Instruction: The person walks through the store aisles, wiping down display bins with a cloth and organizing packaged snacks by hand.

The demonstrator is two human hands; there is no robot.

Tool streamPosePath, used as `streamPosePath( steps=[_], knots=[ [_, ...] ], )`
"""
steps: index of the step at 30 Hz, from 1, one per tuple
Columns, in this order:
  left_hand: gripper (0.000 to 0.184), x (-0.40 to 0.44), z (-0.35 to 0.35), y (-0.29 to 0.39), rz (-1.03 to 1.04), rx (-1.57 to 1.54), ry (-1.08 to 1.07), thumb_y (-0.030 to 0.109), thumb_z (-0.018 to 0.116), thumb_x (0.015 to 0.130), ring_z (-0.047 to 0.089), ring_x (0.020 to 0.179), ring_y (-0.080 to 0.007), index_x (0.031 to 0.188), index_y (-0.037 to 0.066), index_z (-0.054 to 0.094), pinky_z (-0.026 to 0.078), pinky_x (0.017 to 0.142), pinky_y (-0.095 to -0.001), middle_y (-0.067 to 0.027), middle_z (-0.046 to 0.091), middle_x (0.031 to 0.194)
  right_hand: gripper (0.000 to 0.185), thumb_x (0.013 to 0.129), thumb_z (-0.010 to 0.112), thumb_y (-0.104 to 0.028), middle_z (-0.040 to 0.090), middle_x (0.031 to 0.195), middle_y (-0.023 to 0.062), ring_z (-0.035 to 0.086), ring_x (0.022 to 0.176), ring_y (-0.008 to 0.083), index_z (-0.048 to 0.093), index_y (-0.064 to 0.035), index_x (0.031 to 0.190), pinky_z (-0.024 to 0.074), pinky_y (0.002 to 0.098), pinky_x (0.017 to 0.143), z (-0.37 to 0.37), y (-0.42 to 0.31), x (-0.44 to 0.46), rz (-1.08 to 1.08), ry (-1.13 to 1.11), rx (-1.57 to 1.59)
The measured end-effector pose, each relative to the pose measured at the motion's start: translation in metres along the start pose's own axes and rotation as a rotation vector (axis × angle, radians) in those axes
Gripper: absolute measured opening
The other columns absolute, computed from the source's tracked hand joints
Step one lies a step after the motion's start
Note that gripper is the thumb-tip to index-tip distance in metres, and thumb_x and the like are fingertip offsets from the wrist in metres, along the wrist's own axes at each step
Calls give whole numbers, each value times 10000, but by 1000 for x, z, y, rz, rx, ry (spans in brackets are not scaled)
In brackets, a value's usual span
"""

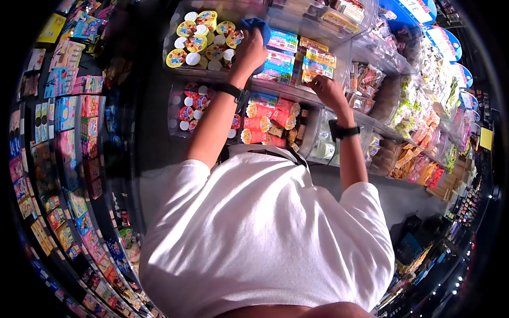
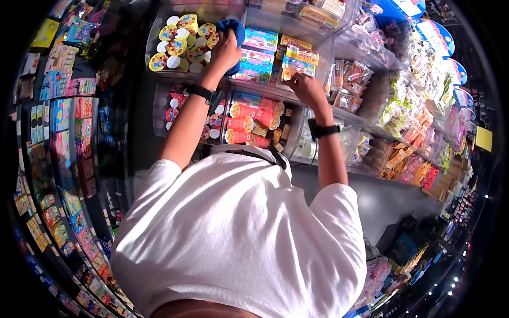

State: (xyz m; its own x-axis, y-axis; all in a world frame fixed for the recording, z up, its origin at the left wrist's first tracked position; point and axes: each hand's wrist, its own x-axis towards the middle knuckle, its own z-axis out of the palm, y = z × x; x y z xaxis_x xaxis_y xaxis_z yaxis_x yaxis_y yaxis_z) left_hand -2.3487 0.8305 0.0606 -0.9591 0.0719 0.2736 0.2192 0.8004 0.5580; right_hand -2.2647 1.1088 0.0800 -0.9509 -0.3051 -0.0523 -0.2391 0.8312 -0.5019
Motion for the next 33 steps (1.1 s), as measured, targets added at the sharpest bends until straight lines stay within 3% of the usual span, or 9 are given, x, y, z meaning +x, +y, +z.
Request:
streamPosePath(
  steps=[9,13,17,19,23,25,27,29,33],
  knots=[
    [514,-66,-18,19,1,123,-22,496,548,894,574,883,-439,909,-16,589,473,767,-532,-278,544,983,133,879,626,-121,647,855,162,632,784,354,668,-6,930,505,404,672,23,-64,-106,-6,21,366],
    [424,-35,0,9,21,117,39,413,503,943,580,884,-444,927,0,599,485,752,-532,-290,556,962,239,883,637,-157,665,938,162,645,851,350,659,-34,1086,519,399,715,35,-62,-109,83,-24,368],
    [401,-30,-44,54,289,-93,-17,362,512,953,625,792,-419,886,-23,599,505,661,-494,-234,624,829,936,831,732,-140,613,1207,201,617,1078,340,113,-105,1531,514,406,864,23,-76,-93,118,116,430],
    [426,-51,-82,103,150,-445,-378,374,514,953,622,798,-418,859,-33,596,492,692,-488,-260,614,817,980,771,783,-158,511,1289,241,496,1214,396,150,-34,1508,413,434,1017,17,-96,-85,-18,379,423],
    [459,-98,-65,139,372,-590,-625,412,493,960,621,836,-427,907,-32,595,491,778,-455,-289,614,837,844,708,794,-170,400,1369,229,421,1276,403,343,0,1401,351,443,1071,32,-82,-91,-44,455,469],
    [439,-116,-30,132,418,-632,-521,394,498,962,599,949,-431,1038,-26,603,483,842,-457,-280,612,969,742,734,757,-140,458,1335,219,475,1249,355,401,-11,1373,378,431,1048,27,-93,-94,-75,715,506],
    [431,-120,-10,125,933,-161,-90,352,511,961,539,1073,-447,1172,-20,571,461,909,-482,-265,565,1137,684,739,736,-100,564,1220,200,561,1151,285,429,-10,1343,433,386,989,27,-78,-108,91,706,649],
    [389,-125,-1,131,407,-494,-391,248,544,946,503,1122,-454,1260,20,513,434,956,-483,-275,520,1213,491,729,562,44,620,1117,168,594,1071,225,536,18,1219,457,337,944,25,-46,-112,169,745,496],
    [269,-105,-2,135,356,-484,-348,142,596,911,532,1065,-431,1118,11,486,434,916,-472,-237,548,1089,519,700,484,77,609,1060,190,609,996,345,591,-23,1198,465,386,911,-25,-8,-77,9,1001,223]
  ],
)
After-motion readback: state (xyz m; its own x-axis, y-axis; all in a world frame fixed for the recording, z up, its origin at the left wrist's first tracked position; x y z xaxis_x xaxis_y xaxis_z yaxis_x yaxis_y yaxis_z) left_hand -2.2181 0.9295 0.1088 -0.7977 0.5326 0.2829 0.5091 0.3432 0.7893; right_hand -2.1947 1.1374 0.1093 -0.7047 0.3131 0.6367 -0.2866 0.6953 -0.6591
